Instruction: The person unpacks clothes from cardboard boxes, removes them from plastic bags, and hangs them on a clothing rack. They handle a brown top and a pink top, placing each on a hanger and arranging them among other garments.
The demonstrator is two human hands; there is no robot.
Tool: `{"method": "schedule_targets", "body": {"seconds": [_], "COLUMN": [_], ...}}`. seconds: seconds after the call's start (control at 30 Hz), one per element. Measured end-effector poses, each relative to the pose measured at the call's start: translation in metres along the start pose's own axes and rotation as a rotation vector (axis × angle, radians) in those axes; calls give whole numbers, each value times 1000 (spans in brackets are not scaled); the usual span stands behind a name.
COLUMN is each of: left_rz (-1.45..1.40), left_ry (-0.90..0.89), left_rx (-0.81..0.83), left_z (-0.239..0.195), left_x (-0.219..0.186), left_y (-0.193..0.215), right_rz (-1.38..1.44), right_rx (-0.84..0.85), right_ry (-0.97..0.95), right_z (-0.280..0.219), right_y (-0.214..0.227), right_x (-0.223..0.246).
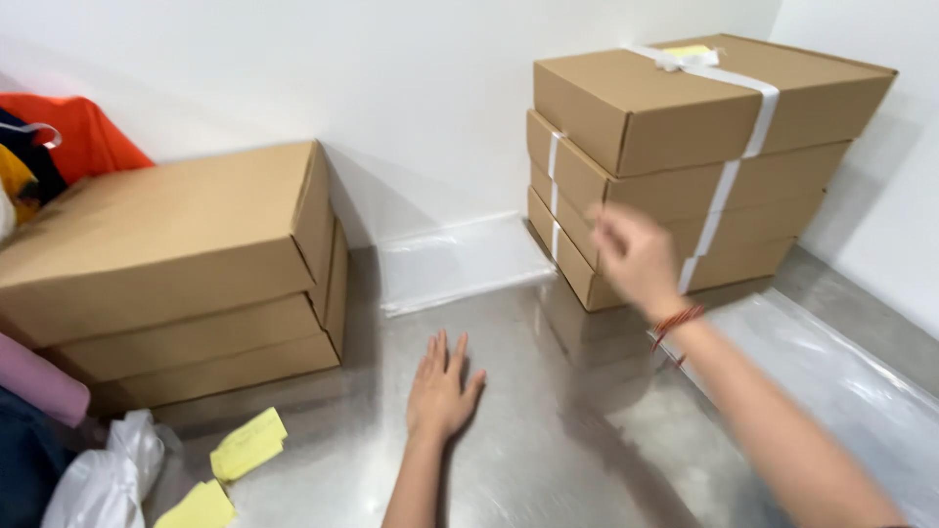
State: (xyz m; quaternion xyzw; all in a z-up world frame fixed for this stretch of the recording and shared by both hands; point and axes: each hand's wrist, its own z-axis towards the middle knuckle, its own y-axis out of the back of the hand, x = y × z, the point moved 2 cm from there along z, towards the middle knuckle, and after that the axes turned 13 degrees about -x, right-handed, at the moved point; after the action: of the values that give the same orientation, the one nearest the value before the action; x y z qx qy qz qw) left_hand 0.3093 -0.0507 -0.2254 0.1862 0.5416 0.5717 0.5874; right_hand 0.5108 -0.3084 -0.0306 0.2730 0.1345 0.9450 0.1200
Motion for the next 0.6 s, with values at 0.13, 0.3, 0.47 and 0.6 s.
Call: {"method": "schedule_targets", "body": {"seconds": [0.13, 0.3, 0.47, 0.6], "left_rz": [89, 102, 105, 91], "left_ry": [15, 95, 103, 117], "left_rx": [64, 160, 155, 143], "left_z": [0, -4, -4, -2], "left_x": [-4, -20, -19, -21], "left_y": [0, 21, 20, 23], "right_rz": [-457, -800, -732, -798], "right_rx": [27, 386, 346, 314], "right_ry": [334, 131, -19, 33], "right_z": [64, 99, 95, 110], "right_y": [72, 91, 82, 74], "right_x": [7, -6, -4, -12]}}
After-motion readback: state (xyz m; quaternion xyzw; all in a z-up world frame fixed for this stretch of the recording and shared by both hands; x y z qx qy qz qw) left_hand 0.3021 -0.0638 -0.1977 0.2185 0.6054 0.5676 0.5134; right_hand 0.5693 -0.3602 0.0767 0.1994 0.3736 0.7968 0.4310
